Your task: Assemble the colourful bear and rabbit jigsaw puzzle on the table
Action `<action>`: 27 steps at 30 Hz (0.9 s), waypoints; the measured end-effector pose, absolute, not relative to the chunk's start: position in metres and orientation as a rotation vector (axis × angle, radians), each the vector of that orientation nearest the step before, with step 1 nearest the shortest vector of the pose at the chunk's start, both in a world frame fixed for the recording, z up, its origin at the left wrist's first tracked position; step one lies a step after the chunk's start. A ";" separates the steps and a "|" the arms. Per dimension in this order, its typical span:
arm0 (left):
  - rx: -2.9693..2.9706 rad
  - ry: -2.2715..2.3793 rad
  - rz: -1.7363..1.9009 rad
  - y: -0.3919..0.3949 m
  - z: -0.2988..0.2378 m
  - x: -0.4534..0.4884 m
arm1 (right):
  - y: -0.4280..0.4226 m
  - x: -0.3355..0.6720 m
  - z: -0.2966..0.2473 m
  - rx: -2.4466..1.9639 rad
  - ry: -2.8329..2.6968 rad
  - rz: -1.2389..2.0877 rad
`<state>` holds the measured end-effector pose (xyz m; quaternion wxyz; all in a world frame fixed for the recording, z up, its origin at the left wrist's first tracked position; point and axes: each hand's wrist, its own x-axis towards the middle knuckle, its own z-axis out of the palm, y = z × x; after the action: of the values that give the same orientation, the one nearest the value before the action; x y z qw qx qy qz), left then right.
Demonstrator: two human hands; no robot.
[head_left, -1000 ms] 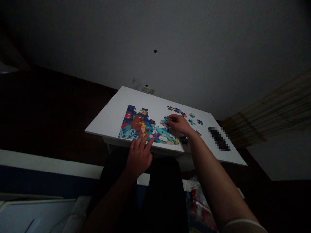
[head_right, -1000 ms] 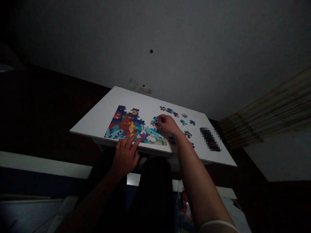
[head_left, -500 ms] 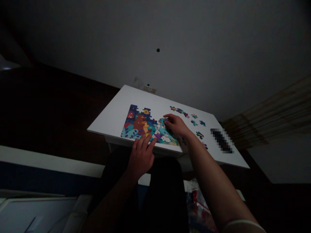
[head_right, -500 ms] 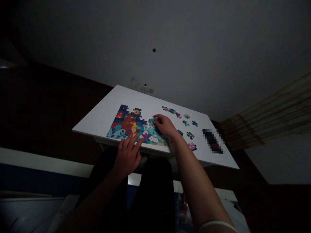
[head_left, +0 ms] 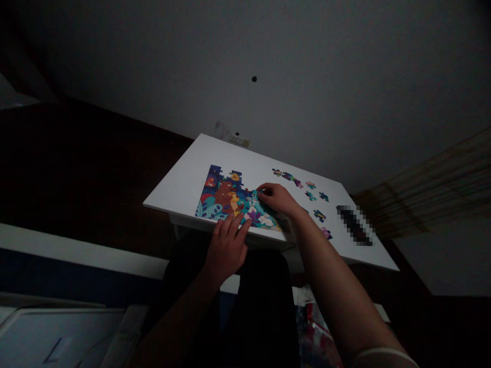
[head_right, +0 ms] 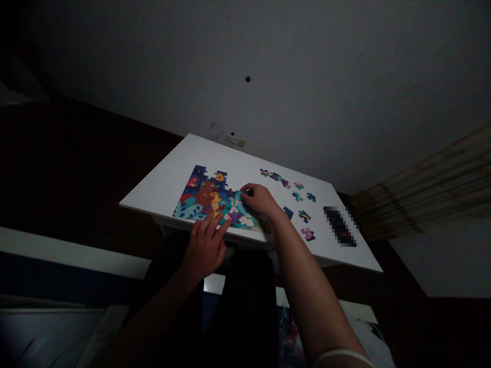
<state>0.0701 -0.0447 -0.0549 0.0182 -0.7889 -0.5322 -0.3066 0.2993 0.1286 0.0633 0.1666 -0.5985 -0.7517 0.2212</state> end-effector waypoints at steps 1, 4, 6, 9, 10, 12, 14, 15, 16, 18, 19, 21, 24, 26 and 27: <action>-2.449 -1.652 -0.956 -0.045 -0.055 0.070 | 0.128 0.299 0.065 -1.712 -2.160 0.619; -2.443 -1.631 -0.978 -0.044 -0.055 0.070 | 0.128 0.299 0.066 -1.748 -2.188 0.572; -2.437 -1.615 -0.993 -0.044 -0.056 0.070 | 0.129 0.300 0.066 -1.763 -2.189 0.553; -2.435 -1.609 -1.002 -0.045 -0.055 0.070 | 0.131 0.300 0.067 -1.756 -2.196 0.591; -2.435 -1.613 -1.002 -0.045 -0.055 0.070 | 0.131 0.300 0.068 -1.754 -2.206 0.603; -2.437 -1.624 -0.998 -0.045 -0.054 0.069 | 0.133 0.299 0.070 -1.751 -2.238 0.597; -2.445 -1.629 -0.992 -0.045 -0.053 0.069 | 0.134 0.298 0.073 -1.747 -2.274 0.567; -2.449 -1.631 -0.990 -0.045 -0.053 0.069 | 0.135 0.298 0.073 -1.744 -2.288 0.557; -2.455 -1.631 -0.986 -0.045 -0.053 0.069 | 0.136 0.298 0.074 -1.744 -2.295 0.555; -2.463 -1.634 -0.981 -0.045 -0.054 0.069 | 0.137 0.297 0.074 -1.753 -2.295 0.560; -2.465 -1.638 -0.979 -0.045 -0.054 0.069 | 0.138 0.297 0.074 -1.757 -2.290 0.559; -2.463 -1.646 -0.984 -0.045 -0.055 0.070 | 0.139 0.296 0.073 -1.757 -2.282 0.541; -2.445 -1.641 -1.003 -0.045 -0.056 0.070 | 0.139 0.294 0.072 -1.758 -2.283 0.502; -2.435 -1.630 -1.011 -0.045 -0.056 0.070 | 0.139 0.294 0.071 -1.766 -2.290 0.488; -2.433 -1.625 -1.012 -0.045 -0.055 0.070 | 0.138 0.295 0.070 -1.769 -2.291 0.483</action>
<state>0.0702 -0.0450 -0.0551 0.0230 -0.7856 -0.5249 -0.3267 0.2945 0.1385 0.0700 0.1032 -0.5996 -0.7765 0.1638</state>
